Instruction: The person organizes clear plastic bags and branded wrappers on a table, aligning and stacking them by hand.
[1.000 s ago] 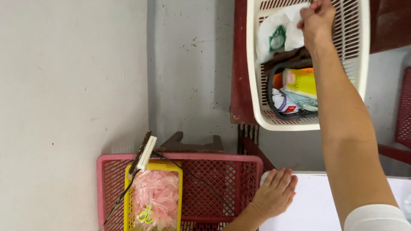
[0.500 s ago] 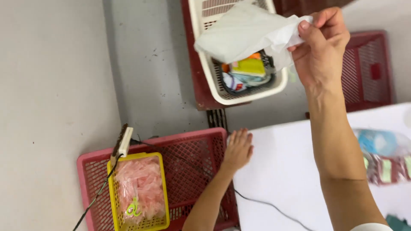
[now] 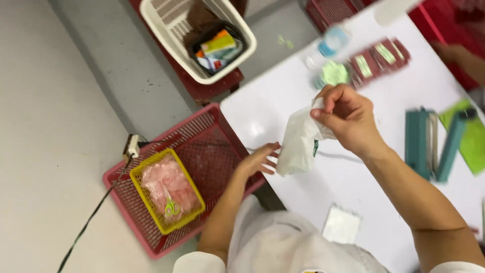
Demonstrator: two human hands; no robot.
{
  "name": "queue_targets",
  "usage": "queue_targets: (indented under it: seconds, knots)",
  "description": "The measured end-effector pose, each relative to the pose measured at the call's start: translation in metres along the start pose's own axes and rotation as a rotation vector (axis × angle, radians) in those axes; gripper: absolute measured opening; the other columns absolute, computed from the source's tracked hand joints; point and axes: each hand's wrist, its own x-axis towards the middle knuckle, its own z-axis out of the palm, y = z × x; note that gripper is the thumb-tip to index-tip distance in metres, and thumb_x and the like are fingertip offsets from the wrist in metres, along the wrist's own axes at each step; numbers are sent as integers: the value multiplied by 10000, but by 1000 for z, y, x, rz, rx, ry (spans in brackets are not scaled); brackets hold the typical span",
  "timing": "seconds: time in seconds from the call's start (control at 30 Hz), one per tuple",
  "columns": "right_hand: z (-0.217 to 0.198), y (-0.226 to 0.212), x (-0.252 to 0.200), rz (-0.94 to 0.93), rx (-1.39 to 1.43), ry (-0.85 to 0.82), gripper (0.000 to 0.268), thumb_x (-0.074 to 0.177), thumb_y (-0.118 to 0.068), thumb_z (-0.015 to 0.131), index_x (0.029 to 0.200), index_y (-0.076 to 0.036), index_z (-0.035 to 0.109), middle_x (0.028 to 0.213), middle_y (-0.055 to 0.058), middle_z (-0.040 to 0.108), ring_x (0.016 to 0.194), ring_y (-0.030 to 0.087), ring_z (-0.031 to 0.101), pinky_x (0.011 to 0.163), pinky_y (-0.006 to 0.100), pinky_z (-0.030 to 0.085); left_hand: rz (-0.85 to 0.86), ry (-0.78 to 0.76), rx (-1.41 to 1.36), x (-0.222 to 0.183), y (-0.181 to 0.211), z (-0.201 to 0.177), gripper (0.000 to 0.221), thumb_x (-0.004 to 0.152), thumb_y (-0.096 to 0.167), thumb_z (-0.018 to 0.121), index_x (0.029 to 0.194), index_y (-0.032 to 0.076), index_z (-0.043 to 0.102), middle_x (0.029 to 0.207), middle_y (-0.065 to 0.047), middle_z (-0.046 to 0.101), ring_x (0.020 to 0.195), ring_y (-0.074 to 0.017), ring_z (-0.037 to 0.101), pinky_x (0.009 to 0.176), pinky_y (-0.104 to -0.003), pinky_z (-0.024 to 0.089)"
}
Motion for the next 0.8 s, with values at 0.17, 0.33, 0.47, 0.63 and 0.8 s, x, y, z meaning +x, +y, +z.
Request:
queue_targets:
  seconds: [0.17,0.33,0.47,0.63,0.8]
  knots:
    - [-71,32,-145,49,-62,130,259,872,131,744,858,-37,548,884,118,614,794,146,555,704,254,463,-266,-66,-544,25,-144,114,980,915,695,724,1561,117,266,1477,-312,296,1220,-609,495,974,-701,500]
    - [-105,32,-269,101,-78,235,247,891,111,730,858,-49,546,886,82,587,789,118,508,740,254,456,-244,167,-357,55,-194,127,1252,773,449,986,1627,200,105,1619,-242,51,1384,-649,280,1081,-691,419]
    - [-106,39,-318,103,-171,280,200,878,102,715,858,-48,584,892,74,587,800,145,536,751,290,485,-9,289,-105,38,-137,104,812,876,148,870,1518,128,373,1421,-263,405,1187,-495,583,938,-561,587]
    - [-80,84,-380,294,-421,228,157,855,28,706,911,-76,603,881,118,653,735,269,652,694,397,552,79,385,647,54,-139,79,723,874,127,769,1522,161,449,1408,-227,458,1231,-385,600,885,-422,627]
    - [-83,163,-471,547,-507,819,368,1017,-108,653,1343,12,532,1307,282,586,1028,442,648,867,504,554,299,186,1252,13,-146,157,652,912,422,716,1411,41,539,1296,-229,486,1256,-449,538,1037,-537,493]
